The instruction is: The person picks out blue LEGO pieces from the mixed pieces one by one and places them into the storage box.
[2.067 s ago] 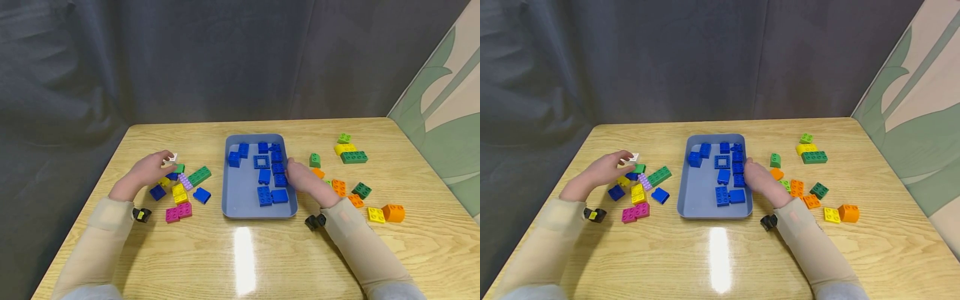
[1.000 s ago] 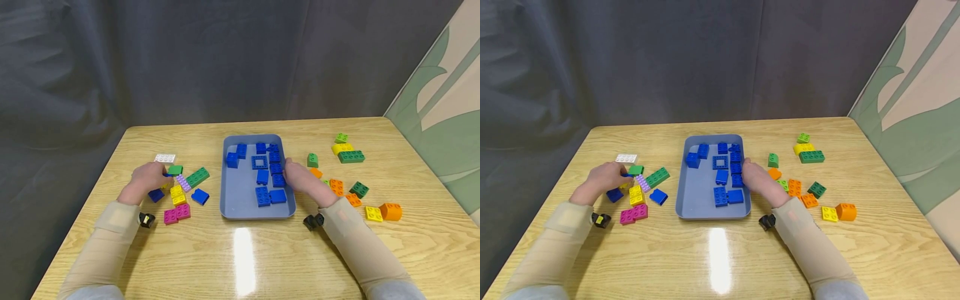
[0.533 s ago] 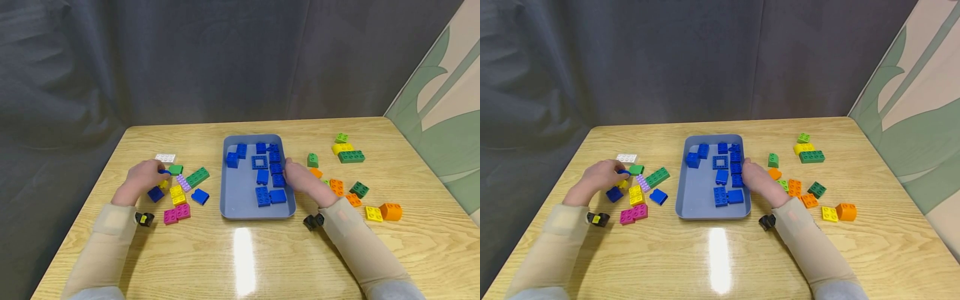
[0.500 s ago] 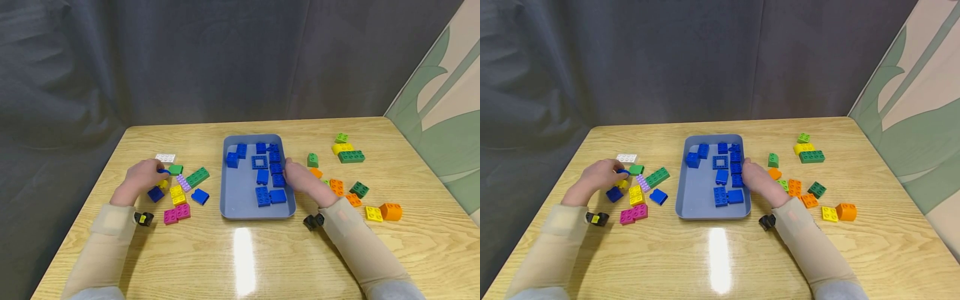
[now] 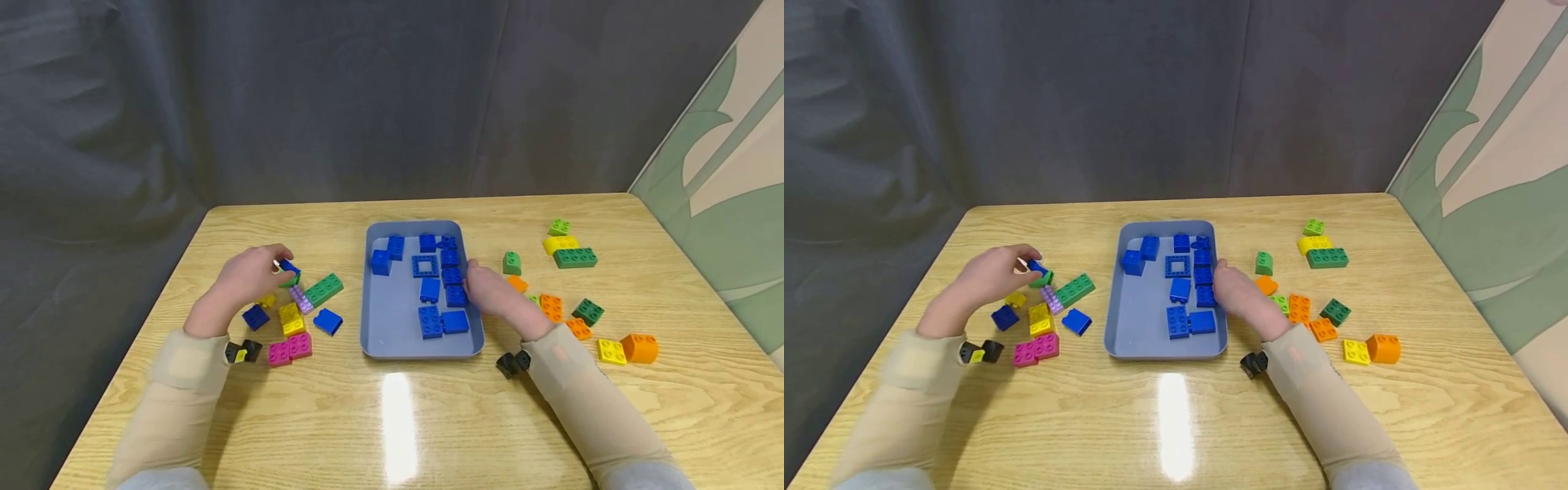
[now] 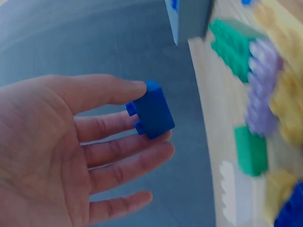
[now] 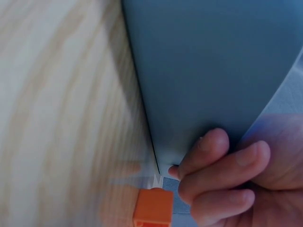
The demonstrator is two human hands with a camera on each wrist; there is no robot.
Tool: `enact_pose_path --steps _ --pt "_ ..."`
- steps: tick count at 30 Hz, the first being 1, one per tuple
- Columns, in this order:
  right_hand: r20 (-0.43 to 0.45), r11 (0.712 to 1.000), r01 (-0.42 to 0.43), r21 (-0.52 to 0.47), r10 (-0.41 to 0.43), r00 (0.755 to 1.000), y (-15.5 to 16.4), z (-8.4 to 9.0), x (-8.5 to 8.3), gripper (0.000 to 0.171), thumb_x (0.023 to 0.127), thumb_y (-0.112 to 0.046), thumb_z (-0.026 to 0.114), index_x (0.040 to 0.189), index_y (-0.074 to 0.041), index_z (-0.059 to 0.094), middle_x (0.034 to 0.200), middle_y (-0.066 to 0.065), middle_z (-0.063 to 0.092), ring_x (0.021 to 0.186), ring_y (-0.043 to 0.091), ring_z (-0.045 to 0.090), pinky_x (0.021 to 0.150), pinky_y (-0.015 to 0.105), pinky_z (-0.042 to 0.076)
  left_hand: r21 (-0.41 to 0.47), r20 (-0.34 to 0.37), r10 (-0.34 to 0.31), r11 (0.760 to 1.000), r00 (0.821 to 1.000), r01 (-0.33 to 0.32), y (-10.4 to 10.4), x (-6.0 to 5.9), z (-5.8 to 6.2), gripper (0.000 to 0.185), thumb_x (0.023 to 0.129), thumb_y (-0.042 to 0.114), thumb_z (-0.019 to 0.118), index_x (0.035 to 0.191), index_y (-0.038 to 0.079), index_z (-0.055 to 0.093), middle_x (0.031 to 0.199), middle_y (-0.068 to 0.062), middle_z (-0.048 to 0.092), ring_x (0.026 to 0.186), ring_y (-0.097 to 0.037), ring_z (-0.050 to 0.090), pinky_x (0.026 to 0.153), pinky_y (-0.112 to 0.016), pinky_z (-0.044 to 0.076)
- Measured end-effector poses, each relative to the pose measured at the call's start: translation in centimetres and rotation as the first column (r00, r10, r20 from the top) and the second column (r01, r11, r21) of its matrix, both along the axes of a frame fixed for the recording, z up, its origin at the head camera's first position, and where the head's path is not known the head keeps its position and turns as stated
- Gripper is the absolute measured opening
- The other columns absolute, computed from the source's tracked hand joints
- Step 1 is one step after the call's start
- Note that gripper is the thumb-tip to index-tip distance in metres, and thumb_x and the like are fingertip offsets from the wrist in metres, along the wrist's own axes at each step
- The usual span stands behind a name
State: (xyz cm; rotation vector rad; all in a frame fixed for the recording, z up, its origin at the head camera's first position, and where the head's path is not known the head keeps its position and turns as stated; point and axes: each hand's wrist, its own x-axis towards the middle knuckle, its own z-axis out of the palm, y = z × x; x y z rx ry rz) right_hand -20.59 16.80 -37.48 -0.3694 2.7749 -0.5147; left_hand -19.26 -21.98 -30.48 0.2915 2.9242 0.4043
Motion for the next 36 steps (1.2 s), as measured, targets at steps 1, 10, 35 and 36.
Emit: enact_pose_path --steps 1,10,35,36 --pt "0.0 1.0 0.001 0.002 -0.001 1.0 0.0 0.0 0.0 0.043 0.102 -0.008 0.037 0.131 0.023 0.028 0.078 0.017 0.054 0.065 0.025 0.057 0.05 0.031 0.044 0.004 -0.006 -0.022 1.0 1.0 0.022 0.4 0.0 0.1 0.038 0.092 0.022 0.065 0.123 0.001 0.059 0.108 -0.016 0.065 0.093 -0.03 0.06 0.076 -0.044 0.049" --pt "-0.006 1.0 -0.001 0.004 0.001 1.0 0.0 0.0 0.0 0.044 0.102 -0.008 0.038 0.132 0.023 0.027 0.081 0.019 0.055 0.067 0.027 0.057 0.051 0.031 0.044 0.023 -0.056 -0.215 0.976 0.975 0.217 4.9 0.2 1.2 0.036 0.089 0.021 0.07 0.12 0.005 0.062 0.107 -0.009 0.066 0.098 -0.028 0.06 0.081 -0.042 0.05" --pt "-0.004 1.0 0.021 0.019 -0.02 1.0 -0.1 0.1 0.0 0.043 0.102 -0.008 0.038 0.132 0.022 0.028 0.09 0.025 0.058 0.071 0.028 0.059 0.052 0.032 0.046 -0.289 -0.116 -0.569 0.804 0.814 0.52 12.2 -2.1 -3.2 0.019 0.086 0.016 0.068 0.104 0.01 0.067 0.095 -0.003 0.066 0.079 -0.017 0.061 0.07 -0.039 0.05" --pt "-0.001 1.0 0.021 0.017 -0.021 1.0 -0.1 0.1 0.1 0.043 0.102 -0.008 0.038 0.132 0.022 0.028 0.089 0.024 0.057 0.07 0.028 0.059 0.052 0.032 0.045 -0.299 -0.119 -0.577 0.797 0.808 0.525 12.3 -2.2 -3.4 0.019 0.085 0.015 0.068 0.103 0.01 0.067 0.094 -0.003 0.066 0.079 -0.018 0.061 0.07 -0.04 0.05"
